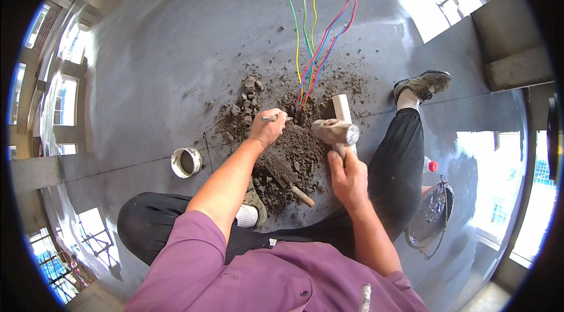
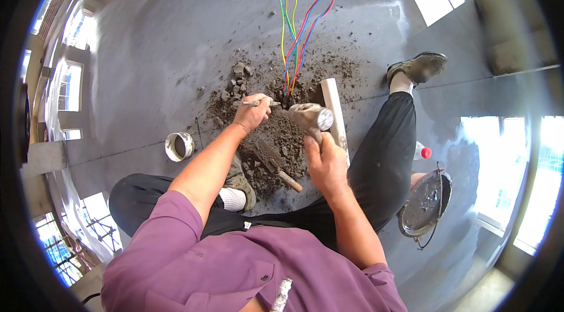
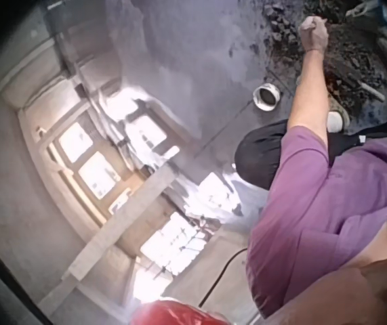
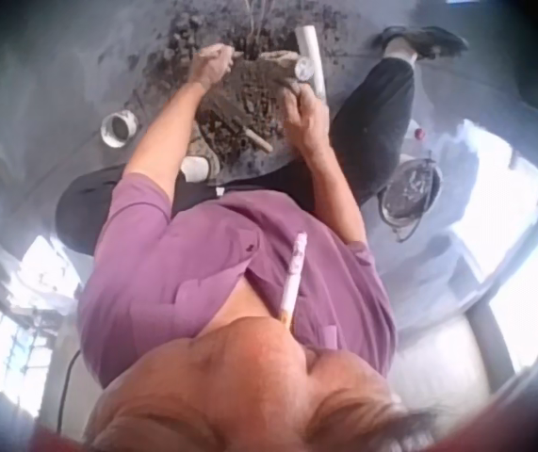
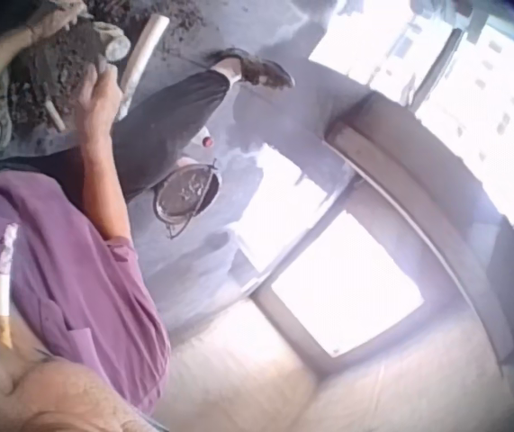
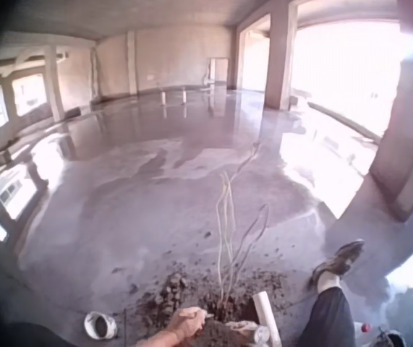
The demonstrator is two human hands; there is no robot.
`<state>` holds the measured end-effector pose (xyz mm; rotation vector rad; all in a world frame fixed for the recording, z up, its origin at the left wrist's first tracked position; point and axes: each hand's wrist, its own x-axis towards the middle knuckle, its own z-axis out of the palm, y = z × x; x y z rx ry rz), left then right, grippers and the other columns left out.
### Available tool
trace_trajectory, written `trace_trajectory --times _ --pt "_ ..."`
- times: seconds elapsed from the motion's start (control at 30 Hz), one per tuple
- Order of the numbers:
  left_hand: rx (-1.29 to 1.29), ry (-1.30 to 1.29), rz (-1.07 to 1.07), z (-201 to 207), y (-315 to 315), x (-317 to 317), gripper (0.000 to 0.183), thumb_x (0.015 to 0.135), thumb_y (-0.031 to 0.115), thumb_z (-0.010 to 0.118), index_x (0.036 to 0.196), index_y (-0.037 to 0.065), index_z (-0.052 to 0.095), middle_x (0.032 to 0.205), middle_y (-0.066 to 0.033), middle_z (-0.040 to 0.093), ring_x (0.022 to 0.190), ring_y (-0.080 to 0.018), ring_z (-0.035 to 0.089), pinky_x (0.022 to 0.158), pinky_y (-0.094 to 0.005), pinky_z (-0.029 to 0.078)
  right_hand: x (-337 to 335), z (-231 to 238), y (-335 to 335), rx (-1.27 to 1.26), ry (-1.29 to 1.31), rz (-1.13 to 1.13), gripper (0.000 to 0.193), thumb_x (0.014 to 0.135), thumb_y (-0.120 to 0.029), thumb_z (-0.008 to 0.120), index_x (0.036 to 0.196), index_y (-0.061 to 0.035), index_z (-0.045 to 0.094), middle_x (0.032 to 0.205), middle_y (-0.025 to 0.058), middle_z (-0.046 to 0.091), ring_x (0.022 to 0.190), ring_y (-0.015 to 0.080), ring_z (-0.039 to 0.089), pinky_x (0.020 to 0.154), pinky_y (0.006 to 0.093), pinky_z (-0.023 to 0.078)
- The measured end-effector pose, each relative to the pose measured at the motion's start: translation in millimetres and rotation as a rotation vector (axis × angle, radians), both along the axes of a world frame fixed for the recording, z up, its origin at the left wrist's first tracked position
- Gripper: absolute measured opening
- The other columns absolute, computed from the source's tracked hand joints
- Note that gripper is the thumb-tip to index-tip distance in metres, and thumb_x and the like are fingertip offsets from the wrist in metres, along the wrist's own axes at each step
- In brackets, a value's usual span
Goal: The person sits on the floor and uses a hammer and chisel to chip away at a concrete floor around a bundle of colored electrical wires. They repeatedly strike the chisel to clear debris and widen the opening, then pull and arrange the wires.
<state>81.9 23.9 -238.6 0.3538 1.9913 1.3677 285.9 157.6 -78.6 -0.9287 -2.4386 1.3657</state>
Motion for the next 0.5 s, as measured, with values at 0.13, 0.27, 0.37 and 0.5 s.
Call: trace_trajectory --times 0.13,0.27,0.37,0.5 --pt "-0.161 -0.02 -0.221 8.3 9.4 -23.5 0.026 0.091 0.024 0.055 0.09 0.002 0.069 0.068 -0.0049 0.066 0.057 -0.0128 0.06 0.054 -0.0298 0.05 -4.5 -1.3 20.4 -0.041 -0.045 -0.069 0.029 0.098 -0.029 0.06 0.099 -0.0005 0.061 0.075 0.0231 0.063 0.07 0.0428 0.062 0.065 0.0421 0.049" --pt "-0.328 0.185 -0.464 17.3 34.7 -38.6 0.024 0.082 0.023 0.054 0.072 0.004 0.063 0.063 -0.007 0.062 0.056 -0.0175 0.057 0.056 -0.0358 0.045 -22.7 18.3 33.4 -0.003 -0.039 -0.024 0.026 0.098 -0.025 0.06 0.1 0.0002 0.06 0.069 0.0203 0.06 0.061 0.0362 0.059 0.06 0.0385 0.047" --pt "-0.336 0.194 -0.522 11.8 48.0 -45.4 0.024 0.08 0.025 0.055 0.07 0.004 0.061 0.062 -0.0083 0.06 0.059 -0.0208 0.054 0.059 -0.0404 0.043 -39.8 32.6 37.8 0.026 0.011 0.048 0.025 0.098 -0.025 0.061 0.099 -0.0001 0.06 0.067 0.02 0.059 0.058 0.0363 0.058 0.057 0.0387 0.046" --pt "-0.358 0.197 -0.52 9.1 53.2 -45.8 0.026 0.079 0.027 0.056 0.077 0.003 0.064 0.068 -0.015 0.062 0.067 -0.0267 0.06 0.067 -0.0417 0.047 -58.4 52.3 39.1 0.064 0.075 0.115 0.025 0.097 -0.025 0.062 0.097 -0.0005 0.058 0.066 0.0201 0.058 0.057 0.0367 0.058 0.056 0.0397 0.045"
